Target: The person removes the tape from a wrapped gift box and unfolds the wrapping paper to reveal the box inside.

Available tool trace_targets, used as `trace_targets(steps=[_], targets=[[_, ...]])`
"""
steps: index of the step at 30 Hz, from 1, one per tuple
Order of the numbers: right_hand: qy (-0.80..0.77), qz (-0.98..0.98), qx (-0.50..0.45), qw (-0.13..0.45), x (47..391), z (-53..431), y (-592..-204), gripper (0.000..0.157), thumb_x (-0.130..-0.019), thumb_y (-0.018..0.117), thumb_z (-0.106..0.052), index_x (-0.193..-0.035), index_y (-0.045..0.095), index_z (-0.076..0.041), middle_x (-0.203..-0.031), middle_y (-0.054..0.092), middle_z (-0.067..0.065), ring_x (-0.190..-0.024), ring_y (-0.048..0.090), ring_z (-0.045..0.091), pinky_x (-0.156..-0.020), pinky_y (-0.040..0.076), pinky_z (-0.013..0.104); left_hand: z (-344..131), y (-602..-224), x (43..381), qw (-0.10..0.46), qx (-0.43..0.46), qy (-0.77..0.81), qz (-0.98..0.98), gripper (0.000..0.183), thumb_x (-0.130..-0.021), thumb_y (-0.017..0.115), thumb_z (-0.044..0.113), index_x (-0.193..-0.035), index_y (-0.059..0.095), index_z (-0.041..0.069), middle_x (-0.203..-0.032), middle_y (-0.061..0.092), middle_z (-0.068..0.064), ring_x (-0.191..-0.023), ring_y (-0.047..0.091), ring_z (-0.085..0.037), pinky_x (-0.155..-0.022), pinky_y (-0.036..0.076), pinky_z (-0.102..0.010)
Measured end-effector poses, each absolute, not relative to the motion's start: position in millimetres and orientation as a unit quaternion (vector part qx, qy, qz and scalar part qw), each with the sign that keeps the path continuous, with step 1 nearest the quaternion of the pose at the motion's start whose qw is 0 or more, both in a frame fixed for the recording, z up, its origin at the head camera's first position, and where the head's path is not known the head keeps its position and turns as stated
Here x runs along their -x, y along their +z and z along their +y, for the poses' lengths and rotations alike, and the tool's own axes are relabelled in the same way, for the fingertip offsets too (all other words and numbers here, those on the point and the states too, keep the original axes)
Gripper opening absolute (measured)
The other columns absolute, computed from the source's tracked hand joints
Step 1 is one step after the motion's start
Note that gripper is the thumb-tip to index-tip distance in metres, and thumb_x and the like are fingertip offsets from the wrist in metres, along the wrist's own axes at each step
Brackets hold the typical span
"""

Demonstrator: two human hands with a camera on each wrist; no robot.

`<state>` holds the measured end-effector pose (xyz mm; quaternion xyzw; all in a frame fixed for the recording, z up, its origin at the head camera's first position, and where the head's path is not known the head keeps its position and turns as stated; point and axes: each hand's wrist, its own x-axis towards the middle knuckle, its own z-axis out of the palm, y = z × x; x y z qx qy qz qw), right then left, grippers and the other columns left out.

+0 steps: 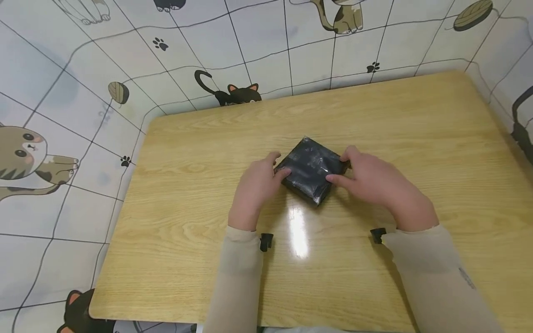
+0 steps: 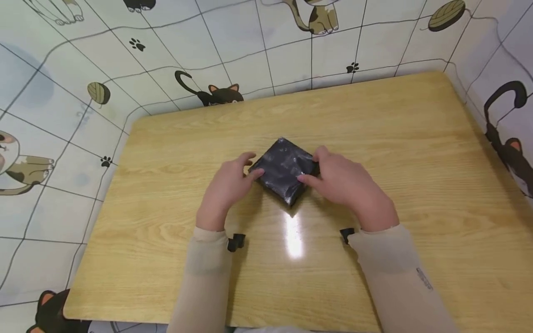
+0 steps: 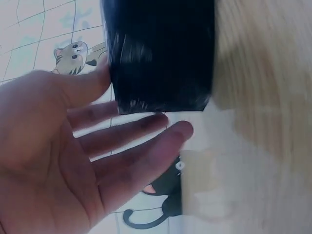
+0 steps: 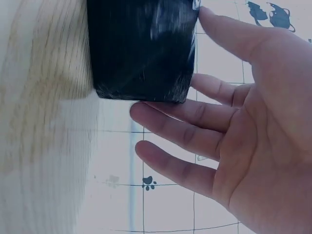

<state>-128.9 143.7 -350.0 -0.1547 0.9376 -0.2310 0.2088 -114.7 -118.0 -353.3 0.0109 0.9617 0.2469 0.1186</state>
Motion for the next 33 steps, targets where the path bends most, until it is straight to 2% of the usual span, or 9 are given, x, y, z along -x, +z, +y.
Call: trace_targets(steps=[4,10,12,14,17,19,22,27,33], targets=[[-0.238,0.935,0.153,0.214,126,146,-352,0.077,-0.103,0.061,-0.060,-0.150,0.043,-0.001,-0.116,0.076,0.018,-0.097,0.072,0.028,-0.085,0.056,0.053,-116,-360,119,0.112,-0.024,0.277,0.954,0.049,-0.111,0.057,0.036,-0.154,0.055,0.012,-0.142,0.070,-0.014,-0.122,0.072,-0.030,-0.103,0.058,-0.048],[-0.248,0.921,0.179,0.241,120,148,-348,0.099,-0.101,0.065,-0.061,-0.166,0.025,0.002,-0.092,0.076,0.008,-0.076,0.065,0.018,-0.074,0.054,0.041,-109,-358,118,0.170,-0.094,0.311,0.930,0.077,-0.105,0.066,0.045,-0.167,0.034,0.012,-0.166,0.048,-0.012,-0.150,0.050,-0.027,-0.125,0.041,-0.045],[-0.246,0.921,0.182,0.240,118,148,-347,0.101,-0.102,0.064,-0.060,-0.168,0.020,0.002,-0.100,0.078,0.014,-0.083,0.070,0.024,-0.078,0.056,0.044,-106,-358,115,0.188,-0.104,0.313,0.925,0.089,-0.101,0.072,0.050,-0.169,0.028,0.014,-0.172,0.039,-0.009,-0.157,0.041,-0.026,-0.129,0.036,-0.044],[-0.242,0.926,0.184,0.223,118,148,-346,0.097,-0.103,0.064,-0.058,-0.168,0.021,0.001,-0.123,0.075,0.022,-0.105,0.073,0.034,-0.091,0.057,0.053,-104,-360,114,0.197,-0.107,0.312,0.923,0.096,-0.098,0.075,0.052,-0.171,0.024,0.016,-0.173,0.035,-0.010,-0.158,0.039,-0.027,-0.129,0.035,-0.045],[-0.233,0.933,0.191,0.195,117,143,-343,0.091,-0.104,0.064,-0.054,-0.167,0.026,0.000,-0.160,0.047,0.031,-0.144,0.051,0.049,-0.113,0.044,0.068,-101,-362,112,0.205,-0.106,0.304,0.924,0.099,-0.097,0.075,0.054,-0.172,0.021,0.019,-0.174,0.032,-0.010,-0.158,0.039,-0.027,-0.128,0.037,-0.046],[-0.223,0.935,0.202,0.188,118,139,-343,0.090,-0.103,0.066,-0.053,-0.166,0.030,0.000,-0.171,0.028,0.031,-0.154,0.034,0.054,-0.120,0.036,0.070,-100,-363,112,0.204,-0.109,0.300,0.925,0.095,-0.098,0.072,0.055,-0.171,0.023,0.019,-0.174,0.032,-0.011,-0.158,0.040,-0.028,-0.128,0.038,-0.047],[-0.208,0.932,0.217,0.204,116,131,-343,0.094,-0.102,0.067,-0.055,-0.166,0.029,0.003,-0.175,0.015,0.031,-0.158,0.024,0.056,-0.123,0.032,0.069,-100,-363,117,0.171,-0.134,0.279,0.935,0.077,-0.103,0.067,0.051,-0.166,0.038,0.017,-0.170,0.038,-0.011,-0.156,0.043,-0.029,-0.127,0.038,-0.047],[-0.186,0.932,0.223,0.217,114,125,-343,0.097,-0.101,0.067,-0.057,-0.165,0.028,0.004,-0.176,0.011,0.031,-0.157,0.026,0.055,-0.120,0.038,0.068,-101,-357,135,0.073,-0.227,0.190,0.952,0.034,-0.108,0.064,0.033,-0.137,0.073,0.016,-0.148,0.065,-0.006,-0.140,0.060,-0.024,-0.120,0.047,-0.039],[-0.177,0.933,0.219,0.224,116,121,-338,0.095,-0.101,0.068,-0.056,-0.166,0.030,0.001,-0.176,0.012,0.028,-0.154,0.034,0.056,-0.110,0.046,0.070,-99,-345,148,0.031,-0.338,0.098,0.936,0.019,-0.106,0.069,0.028,-0.113,0.083,0.018,-0.117,0.077,0.003,-0.102,0.074,-0.013,-0.093,0.060,-0.030]])
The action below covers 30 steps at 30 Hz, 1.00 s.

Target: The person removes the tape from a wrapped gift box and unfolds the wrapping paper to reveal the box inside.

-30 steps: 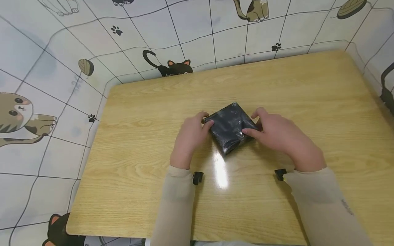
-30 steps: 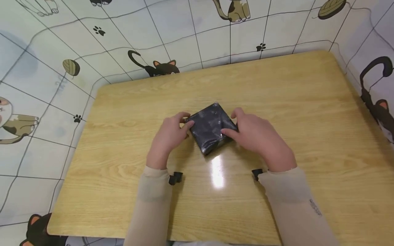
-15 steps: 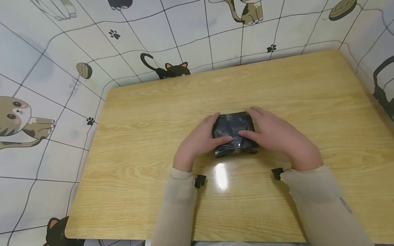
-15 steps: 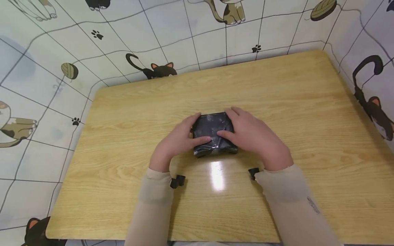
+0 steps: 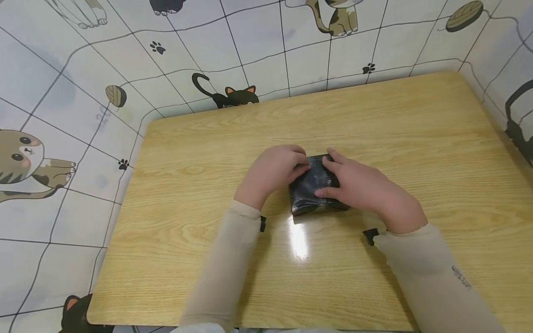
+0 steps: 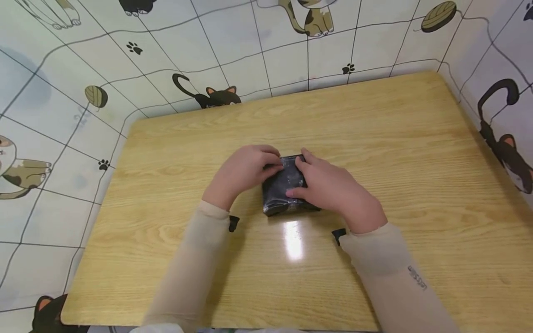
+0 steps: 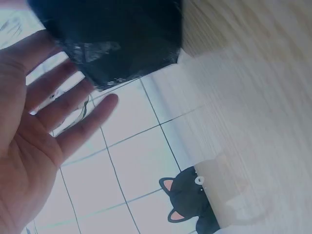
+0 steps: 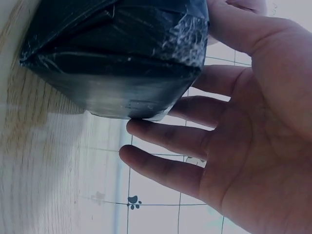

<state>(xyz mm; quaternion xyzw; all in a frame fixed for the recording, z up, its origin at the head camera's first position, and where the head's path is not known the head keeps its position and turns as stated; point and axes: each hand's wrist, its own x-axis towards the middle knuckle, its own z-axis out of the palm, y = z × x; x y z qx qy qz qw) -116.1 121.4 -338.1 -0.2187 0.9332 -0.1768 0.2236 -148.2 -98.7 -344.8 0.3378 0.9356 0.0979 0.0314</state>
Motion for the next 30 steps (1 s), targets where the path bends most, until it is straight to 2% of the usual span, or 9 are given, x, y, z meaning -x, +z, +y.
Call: trace_targets(steps=[5,30], targets=[[-0.175,0.933,0.218,0.227,118,121,-336,0.094,-0.100,0.069,-0.056,-0.166,0.031,-0.001,-0.177,0.013,0.028,-0.152,0.036,0.057,-0.108,0.047,0.070,-97,-343,153,0.016,-0.372,0.071,0.925,0.019,-0.107,0.067,0.028,-0.111,0.083,0.017,-0.111,0.078,0.002,-0.097,0.074,-0.013,-0.089,0.060,-0.030],[-0.167,0.935,0.209,0.235,119,122,-338,0.095,-0.100,0.068,-0.059,-0.167,0.031,-0.003,-0.177,0.012,0.026,-0.154,0.035,0.055,-0.107,0.046,0.073,-99,-352,158,0.011,-0.391,0.109,0.914,0.018,-0.106,0.068,0.022,-0.113,0.082,0.014,-0.118,0.078,-0.001,-0.106,0.074,-0.017,-0.095,0.059,-0.029]])
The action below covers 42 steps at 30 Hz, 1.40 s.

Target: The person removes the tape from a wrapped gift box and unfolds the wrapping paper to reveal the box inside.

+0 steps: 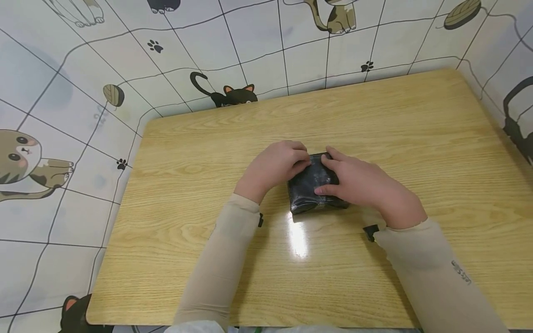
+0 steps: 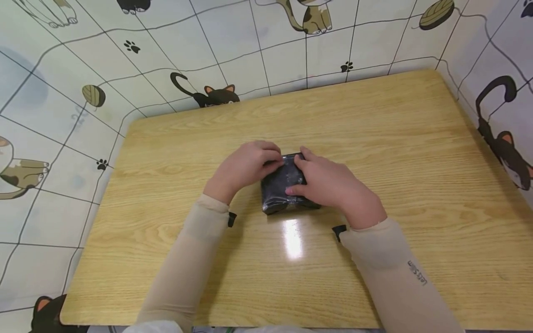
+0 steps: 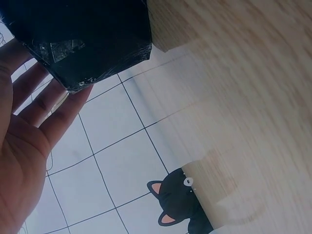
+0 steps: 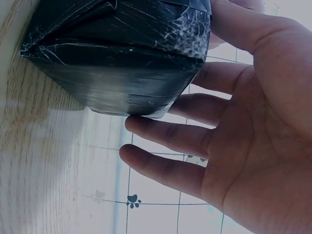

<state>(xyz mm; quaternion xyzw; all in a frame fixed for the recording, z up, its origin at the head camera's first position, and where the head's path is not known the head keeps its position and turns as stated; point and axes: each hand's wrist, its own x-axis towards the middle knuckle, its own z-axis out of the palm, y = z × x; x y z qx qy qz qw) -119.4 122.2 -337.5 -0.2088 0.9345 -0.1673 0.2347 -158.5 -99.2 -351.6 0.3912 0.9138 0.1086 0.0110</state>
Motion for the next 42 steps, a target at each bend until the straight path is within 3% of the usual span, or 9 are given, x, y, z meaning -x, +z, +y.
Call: trace_targets(steps=[12,24,34,42], targets=[[-0.168,0.935,0.209,0.232,119,122,-338,0.095,-0.099,0.069,-0.058,-0.166,0.032,-0.003,-0.177,0.014,0.025,-0.153,0.037,0.056,-0.104,0.048,0.073,-102,-356,159,-0.016,-0.411,0.094,0.907,0.018,-0.107,0.066,0.022,-0.114,0.081,0.014,-0.117,0.078,-0.002,-0.107,0.074,-0.017,-0.097,0.059,-0.029],[-0.170,0.935,0.211,0.230,119,122,-337,0.094,-0.100,0.069,-0.058,-0.166,0.033,-0.002,-0.177,0.014,0.026,-0.153,0.036,0.057,-0.104,0.047,0.073,-98,-346,161,0.001,-0.442,-0.010,0.897,0.020,-0.105,0.068,0.010,-0.120,0.078,0.016,-0.121,0.075,0.000,-0.109,0.073,-0.016,-0.097,0.060,-0.031],[-0.169,0.935,0.212,0.229,119,122,-339,0.094,-0.099,0.069,-0.057,-0.166,0.033,-0.002,-0.177,0.015,0.027,-0.151,0.038,0.057,-0.101,0.050,0.072,-94,-341,168,0.021,-0.466,-0.039,0.884,0.022,-0.108,0.061,0.007,-0.123,0.075,0.014,-0.121,0.074,-0.003,-0.104,0.072,-0.018,-0.095,0.060,-0.035],[-0.165,0.936,0.211,0.228,119,121,-338,0.094,-0.099,0.068,-0.059,-0.166,0.033,-0.002,-0.177,0.015,0.027,-0.151,0.038,0.057,-0.103,0.048,0.073,-99,-341,166,0.051,-0.434,0.031,0.899,0.024,-0.109,0.063,0.027,-0.123,0.079,0.015,-0.122,0.078,0.001,-0.109,0.075,-0.015,-0.100,0.059,-0.033]])
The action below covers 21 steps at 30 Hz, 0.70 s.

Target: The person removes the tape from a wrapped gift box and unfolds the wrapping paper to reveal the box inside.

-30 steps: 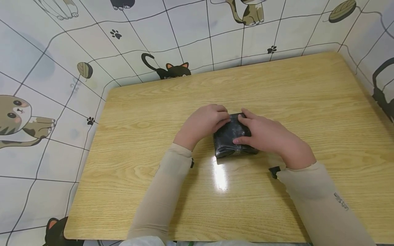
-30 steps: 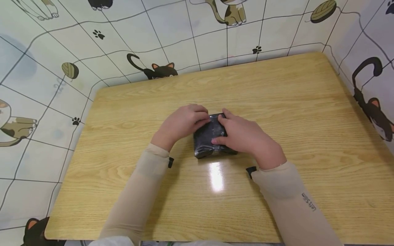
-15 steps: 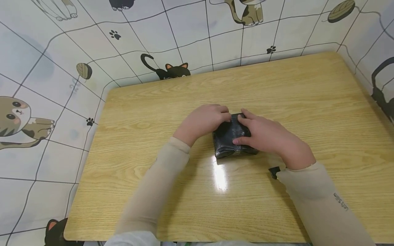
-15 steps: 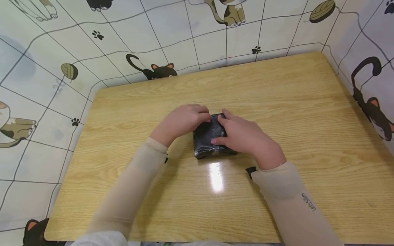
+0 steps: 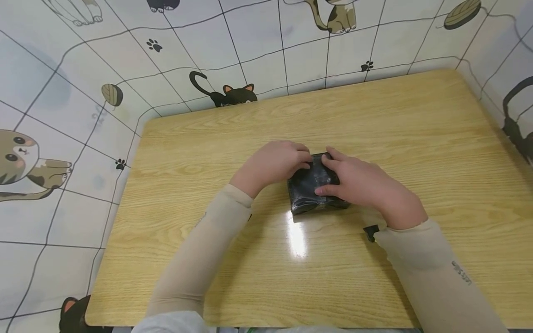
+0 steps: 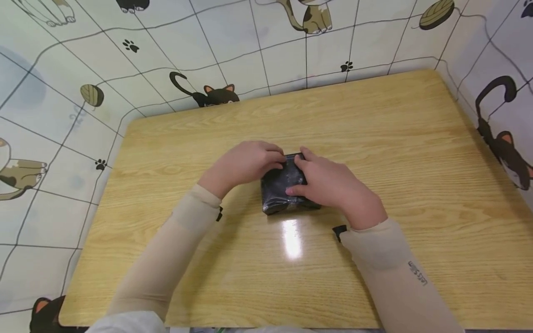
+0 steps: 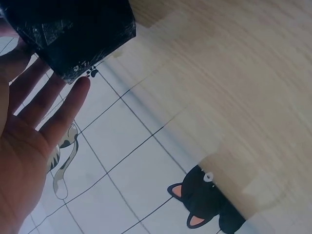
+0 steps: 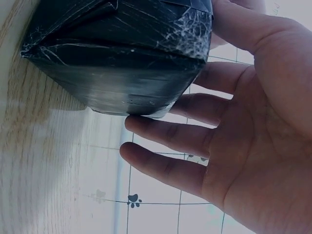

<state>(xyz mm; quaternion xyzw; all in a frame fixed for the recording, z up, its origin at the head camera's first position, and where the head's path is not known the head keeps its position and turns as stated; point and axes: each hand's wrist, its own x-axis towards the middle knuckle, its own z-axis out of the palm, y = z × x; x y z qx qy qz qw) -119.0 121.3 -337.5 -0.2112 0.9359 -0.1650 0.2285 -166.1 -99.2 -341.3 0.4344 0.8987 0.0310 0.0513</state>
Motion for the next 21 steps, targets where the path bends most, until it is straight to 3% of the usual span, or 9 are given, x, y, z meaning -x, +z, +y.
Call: trace_targets(steps=[5,10,16,21], targets=[[-0.166,0.936,0.213,0.225,119,124,-337,0.094,-0.100,0.069,-0.059,-0.166,0.033,-0.002,-0.176,0.016,0.027,-0.151,0.040,0.056,-0.101,0.050,0.072,-97,-344,164,0.018,-0.445,0.012,0.895,0.020,-0.109,0.063,0.020,-0.121,0.078,0.015,-0.125,0.077,-0.001,-0.111,0.075,-0.017,-0.099,0.060,-0.034],[-0.171,0.935,0.212,0.227,119,124,-337,0.093,-0.100,0.068,-0.058,-0.166,0.033,-0.002,-0.177,0.016,0.026,-0.152,0.038,0.056,-0.104,0.048,0.073,-94,-342,158,-0.006,-0.466,-0.104,0.878,0.026,-0.109,0.060,0.014,-0.134,0.068,0.012,-0.139,0.070,-0.003,-0.117,0.073,-0.021,-0.100,0.060,-0.038],[-0.177,0.934,0.215,0.224,119,124,-337,0.093,-0.100,0.068,-0.057,-0.167,0.031,-0.003,-0.177,0.016,0.026,-0.153,0.037,0.055,-0.108,0.044,0.074,-92,-344,157,-0.005,-0.476,-0.166,0.863,0.032,-0.112,0.056,0.017,-0.143,0.055,0.011,-0.143,0.060,-0.003,-0.117,0.068,-0.021,-0.096,0.060,-0.039],[-0.175,0.935,0.219,0.219,119,123,-339,0.092,-0.100,0.069,-0.056,-0.166,0.033,-0.002,-0.176,0.017,0.027,-0.152,0.039,0.055,-0.106,0.047,0.073,-95,-345,166,0.027,-0.474,-0.092,0.875,0.028,-0.109,0.058,0.008,-0.136,0.058,0.012,-0.137,0.063,0.000,-0.112,0.069,-0.019,-0.093,0.061,-0.038]])
